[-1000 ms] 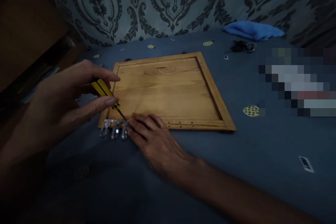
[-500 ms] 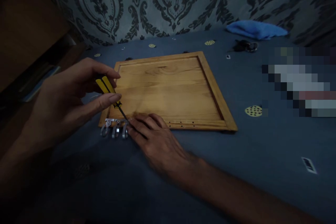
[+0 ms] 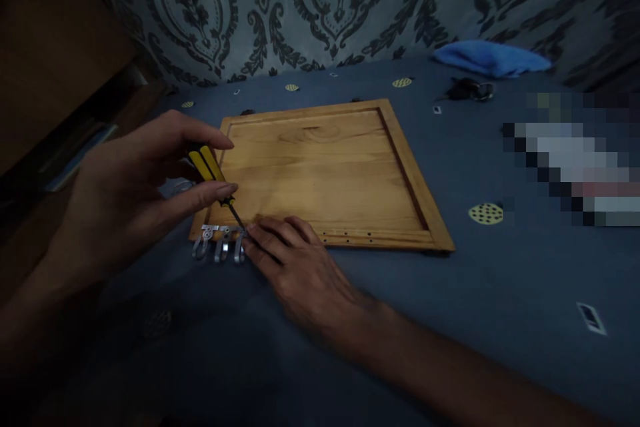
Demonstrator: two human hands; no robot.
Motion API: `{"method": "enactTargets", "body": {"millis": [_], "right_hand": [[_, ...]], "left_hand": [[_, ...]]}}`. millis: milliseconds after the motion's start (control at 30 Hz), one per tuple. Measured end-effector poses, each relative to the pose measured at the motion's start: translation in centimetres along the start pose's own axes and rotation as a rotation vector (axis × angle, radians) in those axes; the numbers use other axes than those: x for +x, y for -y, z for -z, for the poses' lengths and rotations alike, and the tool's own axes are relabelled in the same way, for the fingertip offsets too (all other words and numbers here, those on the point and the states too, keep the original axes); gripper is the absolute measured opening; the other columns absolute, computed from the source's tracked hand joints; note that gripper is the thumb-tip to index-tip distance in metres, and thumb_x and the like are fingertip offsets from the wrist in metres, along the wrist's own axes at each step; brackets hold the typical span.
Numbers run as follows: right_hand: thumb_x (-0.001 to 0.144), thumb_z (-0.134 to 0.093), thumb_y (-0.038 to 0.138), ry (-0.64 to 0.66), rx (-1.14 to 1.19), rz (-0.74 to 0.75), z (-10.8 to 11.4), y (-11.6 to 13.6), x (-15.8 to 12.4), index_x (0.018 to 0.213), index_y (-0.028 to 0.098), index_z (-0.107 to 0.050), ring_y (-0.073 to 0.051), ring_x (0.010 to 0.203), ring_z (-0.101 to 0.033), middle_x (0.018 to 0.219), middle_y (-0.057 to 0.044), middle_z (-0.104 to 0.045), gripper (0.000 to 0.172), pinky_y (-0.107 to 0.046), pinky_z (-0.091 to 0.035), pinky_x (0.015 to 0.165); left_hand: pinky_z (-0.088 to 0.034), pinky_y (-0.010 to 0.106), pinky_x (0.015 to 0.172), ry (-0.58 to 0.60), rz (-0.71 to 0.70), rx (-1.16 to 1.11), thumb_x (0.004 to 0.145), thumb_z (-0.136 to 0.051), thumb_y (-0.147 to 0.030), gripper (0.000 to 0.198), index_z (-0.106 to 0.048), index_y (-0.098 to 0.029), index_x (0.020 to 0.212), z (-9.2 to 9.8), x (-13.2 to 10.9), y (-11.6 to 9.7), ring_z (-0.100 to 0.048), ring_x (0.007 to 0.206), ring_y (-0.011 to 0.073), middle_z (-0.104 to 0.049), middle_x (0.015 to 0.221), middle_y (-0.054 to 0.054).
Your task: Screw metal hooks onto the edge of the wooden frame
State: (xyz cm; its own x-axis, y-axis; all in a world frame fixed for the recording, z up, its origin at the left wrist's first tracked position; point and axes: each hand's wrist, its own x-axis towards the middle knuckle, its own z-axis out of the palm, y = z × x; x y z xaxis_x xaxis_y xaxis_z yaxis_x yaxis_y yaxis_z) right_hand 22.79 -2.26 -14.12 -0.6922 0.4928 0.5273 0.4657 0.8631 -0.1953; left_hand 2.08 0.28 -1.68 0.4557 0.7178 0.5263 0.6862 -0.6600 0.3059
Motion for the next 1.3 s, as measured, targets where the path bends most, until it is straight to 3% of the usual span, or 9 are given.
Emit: {"method": "enactTargets", "body": {"millis": [167, 400, 633, 867, 1067, 1300], "right_hand": [[0.101, -0.048, 0.009, 0.003, -0.003, 0.007, 0.11, -0.03, 0.1, 0.128, 0.015, -0.069, -0.027, 0.128, -0.062, 0.131, -0.013, -0.073, 0.034, -0.048, -0.051, 0.102], [0.101, -0.05, 0.01, -0.017, -0.003, 0.001, -0.08, 0.05, 0.07, 0.127, 0.014, -0.069, -0.027, 0.128, -0.061, 0.13, -0.013, -0.073, 0.033, -0.048, -0.05, 0.104], [0.101, -0.049, 0.009, -0.014, -0.001, 0.016, 0.09, -0.02, 0.07, 0.126, 0.013, -0.069, -0.028, 0.127, -0.062, 0.13, -0.013, -0.073, 0.033, -0.048, -0.052, 0.102], [0.099, -0.05, 0.008, -0.018, 0.004, 0.011, -0.03, 0.02, 0.03, 0.126, 0.012, -0.069, -0.029, 0.128, -0.061, 0.129, -0.015, -0.073, 0.033, -0.049, -0.051, 0.102], [0.1, -0.048, 0.009, -0.015, 0.013, 0.011, 0.17, 0.06, 0.15, 0.125, 0.012, -0.069, -0.028, 0.127, -0.062, 0.13, -0.013, -0.073, 0.033, -0.046, -0.051, 0.103], [0.099, -0.048, 0.007, 0.008, 0.02, 0.006, 0.11, -0.02, 0.0, 0.13, 0.015, -0.068, -0.028, 0.129, -0.061, 0.132, -0.014, -0.072, 0.038, -0.05, -0.051, 0.103]], "left_hand": [[-0.058, 0.026, 0.071, 0.023, 0.042, -0.152, 0.092, -0.07, -0.021, 0.022, -0.066, -0.025, 0.113, 0.3, -0.07, -0.08, -0.071, 0.089, 0.0178, -0.071, 0.105, 0.001], [-0.055, 0.024, 0.065, 0.016, -0.022, 0.025, 0.095, -0.07, -0.031, 0.02, -0.063, -0.021, 0.111, 0.19, 0.08, -0.06, -0.066, 0.071, 0.0127, -0.07, 0.096, 0.0], [-0.058, 0.026, 0.07, 0.074, -0.002, -0.056, 0.096, -0.065, -0.026, 0.021, -0.064, -0.025, 0.118, 0.64, -0.03, 0.08, -0.073, 0.089, 0.0178, -0.073, 0.106, 0.0], [-0.056, 0.026, 0.065, 0.032, -0.002, -0.035, 0.09, -0.076, -0.025, 0.027, -0.064, -0.021, 0.114, 0.02, -0.06, 0.02, -0.065, 0.074, 0.0134, -0.068, 0.096, -0.001], [-0.058, 0.023, 0.072, 0.067, 0.06, -0.158, 0.091, -0.07, -0.018, 0.027, -0.065, -0.022, 0.117, 0.44, -0.07, 0.02, -0.071, 0.089, 0.0157, -0.07, 0.106, 0.0], [-0.056, 0.023, 0.065, 0.026, 0.055, -0.071, 0.088, -0.078, -0.024, 0.024, -0.065, -0.022, 0.108, 0.0, 0.06, -0.1, -0.067, 0.078, 0.0133, -0.069, 0.094, -0.001]]}}
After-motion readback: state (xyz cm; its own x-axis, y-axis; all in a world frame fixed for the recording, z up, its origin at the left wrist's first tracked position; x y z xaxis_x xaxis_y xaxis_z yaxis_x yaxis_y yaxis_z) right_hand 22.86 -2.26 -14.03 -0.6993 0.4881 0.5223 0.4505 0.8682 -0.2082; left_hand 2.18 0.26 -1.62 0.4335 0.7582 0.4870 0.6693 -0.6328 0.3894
